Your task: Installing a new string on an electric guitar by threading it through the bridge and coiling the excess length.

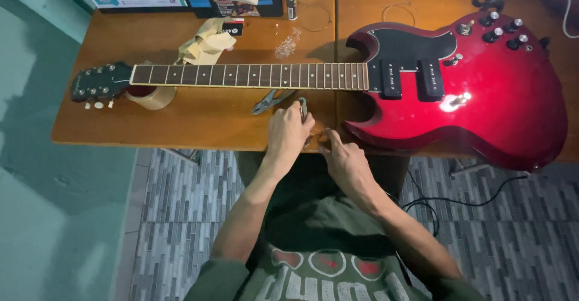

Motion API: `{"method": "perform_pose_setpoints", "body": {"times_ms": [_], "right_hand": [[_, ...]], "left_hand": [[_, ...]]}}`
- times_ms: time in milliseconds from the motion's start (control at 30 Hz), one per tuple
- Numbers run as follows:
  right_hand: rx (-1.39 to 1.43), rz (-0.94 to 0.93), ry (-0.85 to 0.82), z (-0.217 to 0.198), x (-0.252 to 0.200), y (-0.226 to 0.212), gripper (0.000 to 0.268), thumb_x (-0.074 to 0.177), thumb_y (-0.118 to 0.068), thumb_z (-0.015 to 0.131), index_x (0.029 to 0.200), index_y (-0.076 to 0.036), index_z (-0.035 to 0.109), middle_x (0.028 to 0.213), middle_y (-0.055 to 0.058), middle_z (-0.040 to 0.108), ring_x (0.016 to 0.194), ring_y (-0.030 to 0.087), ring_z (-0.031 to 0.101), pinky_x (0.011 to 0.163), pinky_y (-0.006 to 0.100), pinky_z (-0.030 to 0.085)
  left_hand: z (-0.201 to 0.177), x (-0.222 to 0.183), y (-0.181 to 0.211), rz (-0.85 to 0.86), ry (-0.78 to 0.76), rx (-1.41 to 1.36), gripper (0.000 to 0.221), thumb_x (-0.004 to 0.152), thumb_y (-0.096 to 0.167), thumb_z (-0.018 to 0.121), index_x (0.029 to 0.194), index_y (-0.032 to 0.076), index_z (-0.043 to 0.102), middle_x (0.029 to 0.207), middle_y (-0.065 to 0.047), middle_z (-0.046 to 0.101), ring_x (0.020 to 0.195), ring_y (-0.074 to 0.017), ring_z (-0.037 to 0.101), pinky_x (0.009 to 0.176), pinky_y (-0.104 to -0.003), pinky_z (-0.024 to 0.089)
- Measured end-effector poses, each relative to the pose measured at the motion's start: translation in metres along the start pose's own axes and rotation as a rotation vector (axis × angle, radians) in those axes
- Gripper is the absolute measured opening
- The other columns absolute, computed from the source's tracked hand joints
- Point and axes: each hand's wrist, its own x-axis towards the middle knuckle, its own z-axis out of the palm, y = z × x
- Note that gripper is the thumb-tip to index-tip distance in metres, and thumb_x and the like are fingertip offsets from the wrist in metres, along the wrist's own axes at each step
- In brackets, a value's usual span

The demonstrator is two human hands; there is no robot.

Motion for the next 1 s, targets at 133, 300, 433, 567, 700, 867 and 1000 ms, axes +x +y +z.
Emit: {"method": "perform_pose_setpoints", "body": {"times_ms": [133,300,433,567,700,867,1000], "right_hand": [[-0.024,0.017,-0.034,0.001,0.001,0.007,0.052,0.103,-0.029,0.052,0.154,-0.024,0.039,0.094,0.026,0.071,0.090,0.049,0.074,0.082,0.061,0.060],[0.005,0.025,-0.097,0.020,-0.012,0.015,0.050,0.103,-0.033,0.053,0.149,-0.022,0.038,0.091,0.023,0.072,0.091,0.046,0.074,0.082,0.059,0.059],[0.127,-0.235,-0.005,0.020,-0.022,0.017,0.054,0.099,-0.017,0.056,0.146,0.001,0.035,0.097,0.027,0.076,0.090,0.049,0.074,0.076,0.061,0.057],[0.138,-0.393,0.129,0.026,-0.034,0.037,0.057,0.098,-0.017,0.060,0.145,0.006,0.036,0.107,0.024,0.075,0.094,0.045,0.074,0.074,0.058,0.059],[0.105,-0.476,0.247,0.018,-0.039,0.050,0.064,0.092,-0.023,0.071,0.142,0.002,0.040,0.112,0.016,0.076,0.094,0.034,0.076,0.077,0.047,0.062],[0.062,-0.274,0.121,-0.012,-0.066,0.053,0.086,0.091,-0.027,0.073,0.152,0.006,0.023,0.104,0.027,0.071,0.092,0.047,0.073,0.077,0.061,0.059],[0.099,-0.315,0.037,-0.044,-0.086,0.066,0.074,0.090,-0.029,0.075,0.151,-0.008,0.038,0.146,0.018,0.058,0.129,0.034,0.061,0.106,0.046,0.049]], "left_hand": [[-0.006,0.004,0.016,0.066,0.017,0.153,0.022,0.098,0.023,0.056,0.104,0.005,0.069,0.100,-0.024,0.072,0.089,-0.0440,0.072,0.071,-0.052,0.060],[0.008,0.013,0.013,0.104,-0.066,0.149,0.026,0.096,0.006,0.055,0.117,0.000,0.070,0.113,-0.028,0.063,0.099,-0.0488,0.067,0.076,-0.059,0.060],[0.023,0.021,-0.020,0.245,0.064,0.049,0.028,0.094,0.018,0.072,0.121,0.012,0.073,0.116,-0.023,0.064,0.105,-0.0495,0.066,0.084,-0.057,0.058],[0.016,0.001,-0.038,0.224,0.204,-0.077,0.038,0.090,0.029,0.080,0.123,0.011,0.072,0.125,-0.025,0.064,0.110,-0.0498,0.065,0.086,-0.052,0.059],[0.016,0.009,-0.038,0.275,0.290,-0.181,0.030,0.085,0.030,0.086,0.107,0.010,0.079,0.100,-0.024,0.071,0.095,-0.0455,0.070,0.072,-0.045,0.059],[0.020,0.016,-0.027,0.133,0.254,-0.259,0.028,0.075,0.020,0.091,0.099,0.012,0.081,0.087,-0.016,0.074,0.088,-0.0386,0.072,0.076,-0.044,0.059],[0.012,0.012,-0.024,0.140,0.247,-0.398,0.028,0.080,0.020,0.088,0.101,0.004,0.080,0.094,-0.008,0.080,0.082,-0.0193,0.074,0.075,-0.035,0.057]]}}
